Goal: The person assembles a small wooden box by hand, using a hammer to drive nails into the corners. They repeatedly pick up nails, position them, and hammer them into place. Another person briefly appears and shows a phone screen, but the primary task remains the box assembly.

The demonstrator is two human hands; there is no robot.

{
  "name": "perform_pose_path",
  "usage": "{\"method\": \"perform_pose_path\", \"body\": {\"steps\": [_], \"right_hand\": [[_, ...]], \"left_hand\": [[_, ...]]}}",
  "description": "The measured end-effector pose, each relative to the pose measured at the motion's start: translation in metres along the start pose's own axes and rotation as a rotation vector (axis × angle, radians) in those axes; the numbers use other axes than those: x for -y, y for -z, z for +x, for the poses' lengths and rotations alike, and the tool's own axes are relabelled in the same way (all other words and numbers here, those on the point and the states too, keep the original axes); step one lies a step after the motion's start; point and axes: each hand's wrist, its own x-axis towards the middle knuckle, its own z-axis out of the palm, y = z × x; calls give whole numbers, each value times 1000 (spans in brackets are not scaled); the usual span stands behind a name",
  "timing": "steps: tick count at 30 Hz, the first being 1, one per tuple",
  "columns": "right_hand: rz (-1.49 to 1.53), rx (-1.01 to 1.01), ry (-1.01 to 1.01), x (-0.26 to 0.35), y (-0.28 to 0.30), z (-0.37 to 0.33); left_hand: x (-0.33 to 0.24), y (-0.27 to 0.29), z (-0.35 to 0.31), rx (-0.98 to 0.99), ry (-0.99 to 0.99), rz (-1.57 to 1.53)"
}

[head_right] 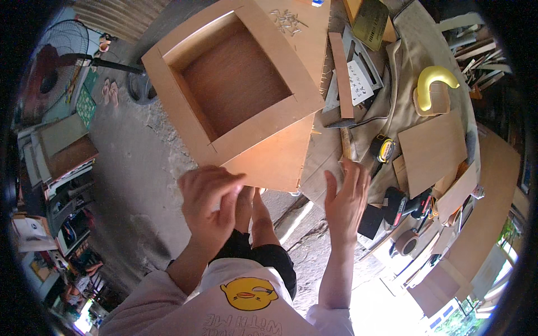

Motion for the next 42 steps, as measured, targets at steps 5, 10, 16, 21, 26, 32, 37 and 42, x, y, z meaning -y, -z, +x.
{"method": "perform_pose_path", "body": {"steps": [5,10,16,21,26,32,37,42], "right_hand": [[-385,71,-178,-57,-34,-14],[-251,7,-287,-66,-37,-13],[227,-204,-194,-55,-18,-30],[429,-44,-138,17,24,-57],[243,193,111,56,46,-44],[214,161,195,75,51,-40],[160,213,180,83,47,-33],[186,224,111,81,54,-41]], "left_hand": [[19,-15,7,-173,4,-15],[20,-46,18,-268,58,55],[24,-57,12,-330,67,73],[26,-60,11,-355,70,53],[28,-63,11,-374,71,24],[28,-63,9,-378,92,13],[26,-58,11,-363,104,-9],[27,-60,11,-382,84,-30]]}}
